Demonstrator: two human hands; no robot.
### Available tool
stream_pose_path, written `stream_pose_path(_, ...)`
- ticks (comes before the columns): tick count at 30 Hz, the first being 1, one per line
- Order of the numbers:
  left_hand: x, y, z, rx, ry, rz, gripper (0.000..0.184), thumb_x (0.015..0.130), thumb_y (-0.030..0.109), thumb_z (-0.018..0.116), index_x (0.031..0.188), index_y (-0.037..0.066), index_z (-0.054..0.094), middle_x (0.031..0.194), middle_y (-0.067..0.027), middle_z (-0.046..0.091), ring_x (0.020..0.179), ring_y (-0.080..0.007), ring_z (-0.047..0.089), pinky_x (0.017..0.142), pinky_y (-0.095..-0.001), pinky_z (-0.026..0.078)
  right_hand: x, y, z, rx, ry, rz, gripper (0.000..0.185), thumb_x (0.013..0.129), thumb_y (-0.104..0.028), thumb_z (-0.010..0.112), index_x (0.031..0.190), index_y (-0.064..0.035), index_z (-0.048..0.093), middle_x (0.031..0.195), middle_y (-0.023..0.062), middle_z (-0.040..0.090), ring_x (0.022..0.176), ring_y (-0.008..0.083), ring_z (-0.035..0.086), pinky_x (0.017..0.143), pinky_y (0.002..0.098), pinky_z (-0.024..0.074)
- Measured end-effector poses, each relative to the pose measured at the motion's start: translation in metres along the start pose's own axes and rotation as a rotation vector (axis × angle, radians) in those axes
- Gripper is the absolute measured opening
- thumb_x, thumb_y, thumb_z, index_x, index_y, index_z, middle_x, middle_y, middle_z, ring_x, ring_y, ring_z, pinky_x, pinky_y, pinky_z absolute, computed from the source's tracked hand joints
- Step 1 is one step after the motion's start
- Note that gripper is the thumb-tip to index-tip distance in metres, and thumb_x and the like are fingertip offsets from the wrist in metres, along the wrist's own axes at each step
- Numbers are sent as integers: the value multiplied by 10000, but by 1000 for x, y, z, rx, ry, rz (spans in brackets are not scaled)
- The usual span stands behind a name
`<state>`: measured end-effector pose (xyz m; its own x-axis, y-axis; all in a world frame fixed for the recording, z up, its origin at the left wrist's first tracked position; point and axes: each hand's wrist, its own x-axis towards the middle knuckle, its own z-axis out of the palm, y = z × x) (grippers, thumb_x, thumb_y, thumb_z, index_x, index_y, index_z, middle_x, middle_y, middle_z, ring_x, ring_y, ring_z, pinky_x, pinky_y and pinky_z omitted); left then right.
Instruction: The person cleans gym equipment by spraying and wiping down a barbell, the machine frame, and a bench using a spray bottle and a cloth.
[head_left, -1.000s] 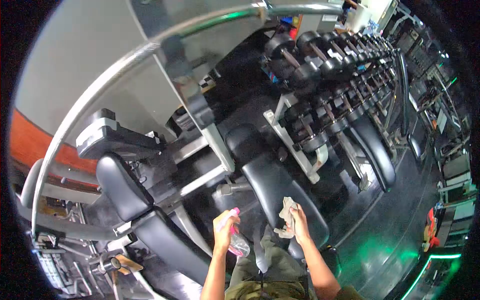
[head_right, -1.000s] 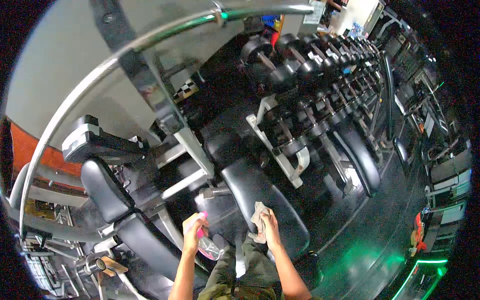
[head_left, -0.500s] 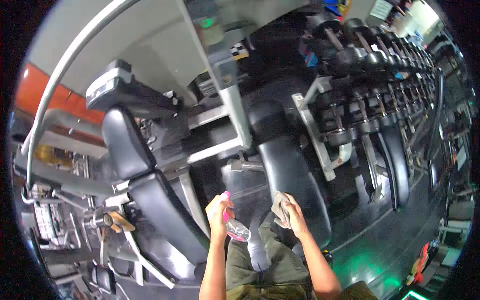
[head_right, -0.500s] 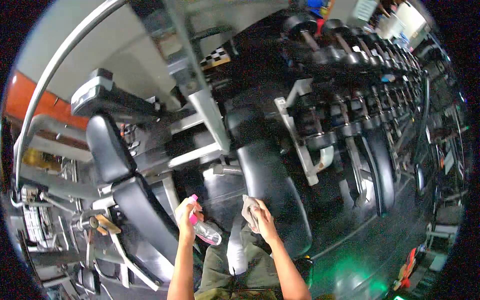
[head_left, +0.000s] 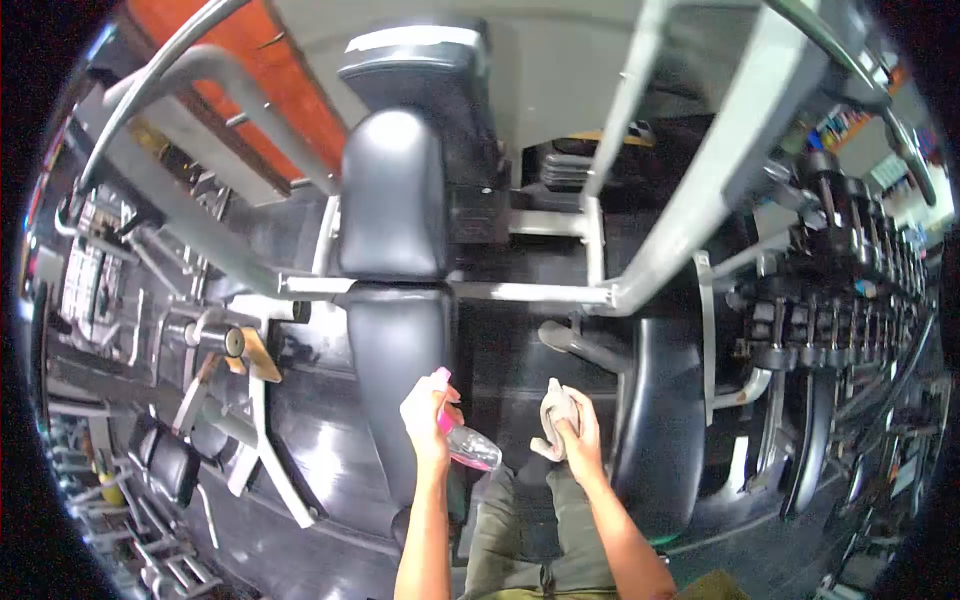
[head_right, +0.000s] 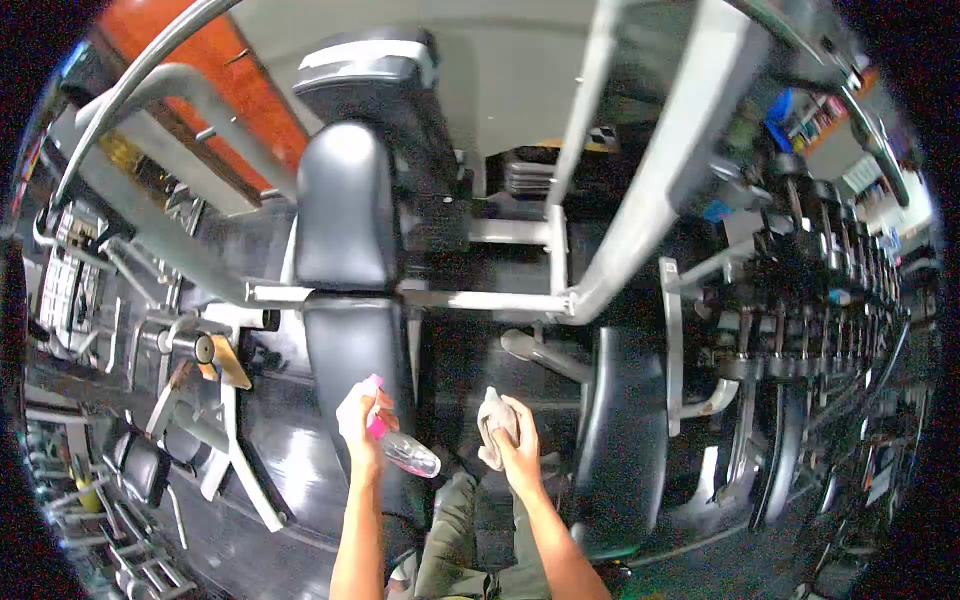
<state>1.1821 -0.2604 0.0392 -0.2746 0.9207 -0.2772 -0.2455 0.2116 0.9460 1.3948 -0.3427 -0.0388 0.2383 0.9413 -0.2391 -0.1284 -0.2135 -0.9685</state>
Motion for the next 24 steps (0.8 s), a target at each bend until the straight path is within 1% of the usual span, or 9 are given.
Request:
stream_pose_path(3,39,13,-43,73,-10,67,389,950,363,602,1010,-13,682,805,-75,652,520,-150,563,509,-301,480,9,5,57,-3,37,-76,545,916,-18,660,1428,3,476,1410,126,547,1347,220,496,1166,368,347)
stream_pose_path(7,85,32,-75,39,18,80,379,978,345,588,1013,-19,688,832,-96,678,509,-150,565,516,-296,489,34,-2,123,16,60,-156,608,896,0,682,1453,-11,439,1387,126,560,1296,211,528,1157,364,359)
stream_pose_path(10,116,33,-90,-104,-17,108,309,967,302,683,1010,-1,727,801,-77,679,555,-120,579,479,-260,460,59,-11,156,-2,55,-194,573,928,-52,682,1447,-6,443,1363,124,567,1278,206,536,1137,369,375)
stream_pose_path(15,150,39,-93,-17,-92,140,363,984,314,579,1004,-32,687,822,-104,677,523,-144,585,481,-276,475,118,-39,199,-40,-15,-222,528,980,-183,686,1426,-7,465,1306,112,585,1218,191,555,1093,368,403)
stream_pose_path(18,172,35,-87,-12,-105,157,366,985,310,576,994,-40,682,817,-104,672,520,-147,589,477,-269,472,172,-28,220,6,-80,-265,501,1021,-265,647,1426,-32,469,1275,113,601,1137,184,595,997,346,466)
stream_pose_path(19,180,34,-84,-14,-104,175,365,989,309,577,993,-40,683,815,-105,670,516,-147,589,472,-270,473,192,-22,227,-21,-80,-311,508,1025,-289,643,1435,-51,460,1255,116,609,1061,182,639,902,329,534)
stream_pose_path(21,198,33,-78,-16,-99,211,362,997,307,577,991,-39,683,811,-107,667,510,-148,589,464,-271,475,210,-61,250,25,-144,-131,506,1037,-314,614,1458,-100,432,1179,121,634,834,175,696,592,273,566)
stream_pose_path(22,206,36,-74,-30,-110,179,364,1011,306,576,983,-43,678,811,-108,663,502,-147,589,449,-276,489,229,-58,260,49,-132,-157,485,1053,-322,577,1470,-140,412,1100,116,651,674,171,691,410,246,499)
stream_pose_path(24,227,39,-67,-36,-113,166,368,1014,307,580,979,-47,673,814,-109,659,499,-147,588,443,-278,500,268,-50,273,58,-184,-232,459,1072,-301,537,1479,-136,407,1095,130,672,705,184,710,477,276,564)
